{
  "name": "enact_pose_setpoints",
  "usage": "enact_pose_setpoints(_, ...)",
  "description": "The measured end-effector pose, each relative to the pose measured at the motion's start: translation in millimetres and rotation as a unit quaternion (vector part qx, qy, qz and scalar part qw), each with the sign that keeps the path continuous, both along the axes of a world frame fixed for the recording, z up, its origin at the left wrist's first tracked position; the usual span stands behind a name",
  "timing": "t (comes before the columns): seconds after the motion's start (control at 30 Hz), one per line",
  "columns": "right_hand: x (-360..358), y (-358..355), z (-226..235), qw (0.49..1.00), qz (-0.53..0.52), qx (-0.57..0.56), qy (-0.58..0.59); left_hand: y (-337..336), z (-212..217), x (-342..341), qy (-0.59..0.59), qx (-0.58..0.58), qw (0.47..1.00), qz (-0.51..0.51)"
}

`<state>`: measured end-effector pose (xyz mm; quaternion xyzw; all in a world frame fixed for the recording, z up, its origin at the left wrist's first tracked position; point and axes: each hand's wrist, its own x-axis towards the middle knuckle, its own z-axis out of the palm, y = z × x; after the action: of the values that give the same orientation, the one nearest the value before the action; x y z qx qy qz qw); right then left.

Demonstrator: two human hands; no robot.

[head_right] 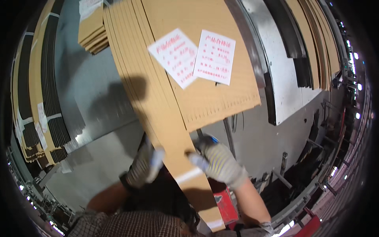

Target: Taping labels onto bundles of wooden boards and organizing them on a table.

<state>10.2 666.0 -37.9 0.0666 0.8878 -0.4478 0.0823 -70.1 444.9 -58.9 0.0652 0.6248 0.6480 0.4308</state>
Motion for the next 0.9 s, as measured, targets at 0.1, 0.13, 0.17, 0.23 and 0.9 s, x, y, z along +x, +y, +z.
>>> enact_pose_setpoints(0.1, -27.7, 11.9, 34.6, 0.881, 0.188, 0.039, -0.432, -11.8, 32.9, 29.4, 0.232, -0.114, 0.938, -0.232)
enact_pose_setpoints(0.13, -43.9, 8.9, 37.1, 0.889, 0.159, 0.061, -0.425, -6.5, 37.2, 22.1, 0.257, -0.104, 0.926, -0.256)
enact_pose_setpoints(0.17, -51.2, 1.2, 36.2, 0.897, 0.138, 0.077, -0.413, -3.0, 21.8, 19.3, 0.032, -0.037, 0.994, -0.103)
enact_pose_setpoints(0.23, -26.4, -14.6, 4.1, 0.962, 0.087, 0.077, -0.248, 11.9, 6.4, 10.4, -0.28, 0.041, 0.955, 0.086)
enact_pose_setpoints(0.9, 28.8, 70.3, 1.7, 0.992, 0.114, -0.027, -0.048, -87.0, -58.1, 91.9, -0.036, -0.075, 0.996, -0.017)
